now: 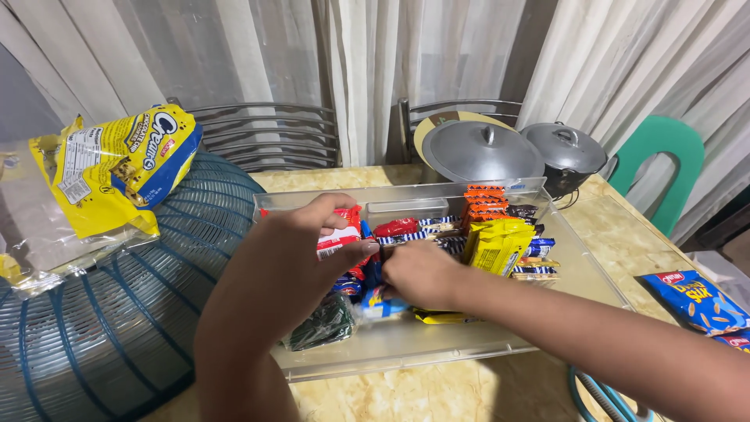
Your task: Organize snack packs and biscuits into a clear storage tray on a table.
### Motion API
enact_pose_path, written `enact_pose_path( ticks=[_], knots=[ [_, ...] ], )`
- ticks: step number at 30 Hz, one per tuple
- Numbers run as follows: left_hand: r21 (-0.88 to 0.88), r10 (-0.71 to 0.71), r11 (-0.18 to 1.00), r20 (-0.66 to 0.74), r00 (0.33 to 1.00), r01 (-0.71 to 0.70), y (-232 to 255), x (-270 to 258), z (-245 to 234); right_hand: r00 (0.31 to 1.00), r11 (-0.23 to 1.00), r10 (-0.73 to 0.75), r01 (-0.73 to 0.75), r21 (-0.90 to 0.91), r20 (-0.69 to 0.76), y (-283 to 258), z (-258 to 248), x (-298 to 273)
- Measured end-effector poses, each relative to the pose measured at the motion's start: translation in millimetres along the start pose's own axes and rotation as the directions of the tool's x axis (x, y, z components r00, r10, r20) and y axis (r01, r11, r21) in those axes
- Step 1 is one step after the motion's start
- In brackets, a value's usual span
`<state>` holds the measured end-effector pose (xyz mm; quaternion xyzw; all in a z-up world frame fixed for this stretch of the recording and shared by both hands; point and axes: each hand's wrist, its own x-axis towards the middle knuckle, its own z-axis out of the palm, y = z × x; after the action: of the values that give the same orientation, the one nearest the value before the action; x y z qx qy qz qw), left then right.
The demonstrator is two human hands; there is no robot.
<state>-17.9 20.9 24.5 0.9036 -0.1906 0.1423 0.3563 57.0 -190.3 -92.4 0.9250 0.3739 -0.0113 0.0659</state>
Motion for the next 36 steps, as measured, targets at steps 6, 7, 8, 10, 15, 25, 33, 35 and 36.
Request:
enact_pose_path(
  ticks=[6,7,8,10,15,25,33,35,36],
  knots=[
    [-0.019,0.034,0.999,0.011,0.999,-0.033,-2.8,0.2,3.3,0.993,0.995,0.100,-0.099,-0.013,0.064,-5.5,-5.5,3.3],
    [-0.032,0.035,0.999,0.006,0.999,-0.035,-3.0,0.1,2.5,0.992,0.993,0.115,-0.115,-0.015,0.050,-3.8,-10.1,3.9],
    [-0.032,0.037,0.999,0.004,0.999,-0.036,-2.3,0.5,1.5,0.992,0.993,0.116,-0.115,-0.016,0.048,0.0,-14.1,3.9],
    [-0.063,-0.001,0.998,0.016,1.000,0.002,-1.4,0.5,-0.1,0.990,0.989,0.133,-0.135,0.059,0.036,6.6,-20.6,4.1],
    [-0.047,-0.072,0.996,0.050,0.996,0.074,6.0,1.8,-1.6,0.993,0.990,0.120,-0.119,0.080,0.001,10.5,-27.1,5.2],
    [0.010,0.018,1.000,-0.003,1.000,-0.018,-1.9,0.3,5.7,0.975,0.948,0.151,-0.095,0.305,-0.164,10.4,-71.4,-18.9],
    [0.020,0.035,0.999,0.043,0.998,-0.036,-2.0,7.8,22.0,0.744,0.721,0.556,-0.210,0.660,-0.371,48.5,-107.0,-144.5],
    [0.013,0.079,0.997,0.056,0.995,-0.080,-5.0,9.9,30.5,0.629,0.608,0.709,-0.314,0.729,-0.320,70.8,-98.1,-187.5],
    [0.006,0.105,0.994,0.045,0.993,-0.106,-5.8,11.1,33.8,0.544,0.578,0.768,-0.362,0.731,-0.338,85.3,-89.4,-209.6]
  ],
)
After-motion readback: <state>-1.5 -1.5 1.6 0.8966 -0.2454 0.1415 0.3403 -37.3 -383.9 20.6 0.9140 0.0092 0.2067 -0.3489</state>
